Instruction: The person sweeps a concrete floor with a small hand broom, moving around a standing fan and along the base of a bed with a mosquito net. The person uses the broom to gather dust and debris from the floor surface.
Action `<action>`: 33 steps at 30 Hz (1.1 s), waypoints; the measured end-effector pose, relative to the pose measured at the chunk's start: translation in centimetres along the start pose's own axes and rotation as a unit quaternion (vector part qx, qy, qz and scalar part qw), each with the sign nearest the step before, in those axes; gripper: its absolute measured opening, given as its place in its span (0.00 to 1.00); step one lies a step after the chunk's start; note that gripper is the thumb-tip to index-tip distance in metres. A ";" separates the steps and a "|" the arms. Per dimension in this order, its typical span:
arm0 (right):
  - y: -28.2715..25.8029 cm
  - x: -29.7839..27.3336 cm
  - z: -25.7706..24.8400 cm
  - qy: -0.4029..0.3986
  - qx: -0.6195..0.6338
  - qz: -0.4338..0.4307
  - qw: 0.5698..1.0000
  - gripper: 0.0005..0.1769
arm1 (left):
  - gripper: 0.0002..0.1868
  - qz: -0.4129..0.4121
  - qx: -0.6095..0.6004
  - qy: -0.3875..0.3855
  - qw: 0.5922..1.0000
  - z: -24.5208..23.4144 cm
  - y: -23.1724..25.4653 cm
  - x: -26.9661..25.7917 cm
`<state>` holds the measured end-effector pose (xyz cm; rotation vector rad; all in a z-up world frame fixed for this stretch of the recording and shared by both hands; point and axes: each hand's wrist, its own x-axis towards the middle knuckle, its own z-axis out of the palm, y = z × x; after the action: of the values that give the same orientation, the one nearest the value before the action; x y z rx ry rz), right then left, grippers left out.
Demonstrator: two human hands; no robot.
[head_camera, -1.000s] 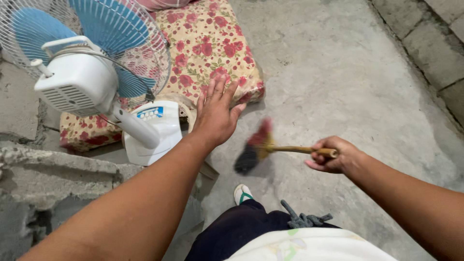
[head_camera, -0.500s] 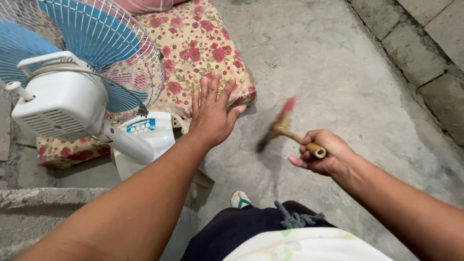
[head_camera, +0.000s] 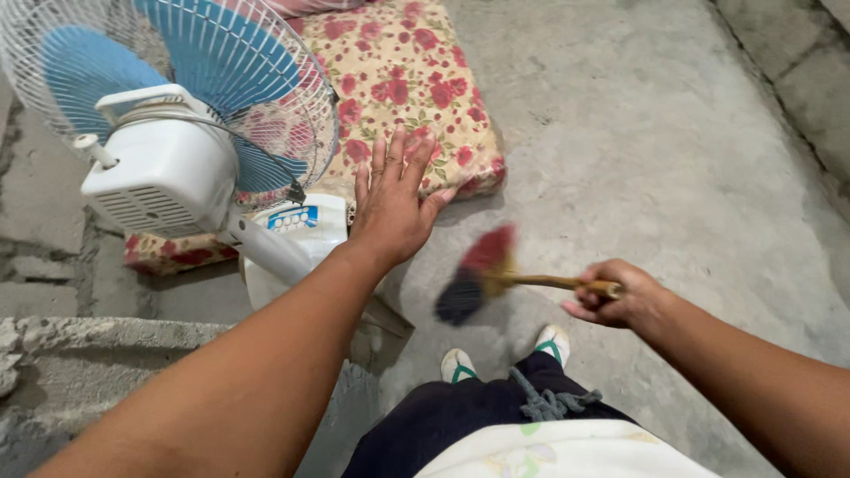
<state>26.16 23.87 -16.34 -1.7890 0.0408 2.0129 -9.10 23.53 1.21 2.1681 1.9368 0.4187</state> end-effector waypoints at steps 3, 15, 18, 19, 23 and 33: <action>-1.9 -0.2 -2.0 0.066 -0.003 -0.027 0.997 0.03 | 0.42 -0.002 0.002 0.022 1.000 -0.2 0.3 0.4; -6.8 -7.0 3.2 -0.052 -0.012 -0.017 0.998 0.04 | 0.41 -0.058 -0.002 0.043 0.997 1.7 4.1 4.2; -8.9 -4.9 4.6 -0.101 -0.018 0.033 0.994 0.03 | 0.41 -0.059 0.001 0.053 0.997 2.4 4.6 4.6; -9.9 -3.6 5.0 -0.109 -0.013 0.047 0.993 0.02 | 0.42 -0.060 0.005 0.053 0.997 2.6 4.8 4.7; -13.9 2.1 5.7 -0.131 0.006 0.107 0.986 0.02 | 0.42 -0.072 0.013 0.049 0.996 3.2 5.5 5.2; -20.1 6.7 -1.0 0.006 0.049 0.014 0.999 0.05 | 0.41 -0.106 0.026 0.064 0.992 3.8 6.5 5.5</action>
<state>33.59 43.70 -17.51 -1.7479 0.1664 1.9843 -1.20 28.38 0.21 1.9817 2.2423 0.4852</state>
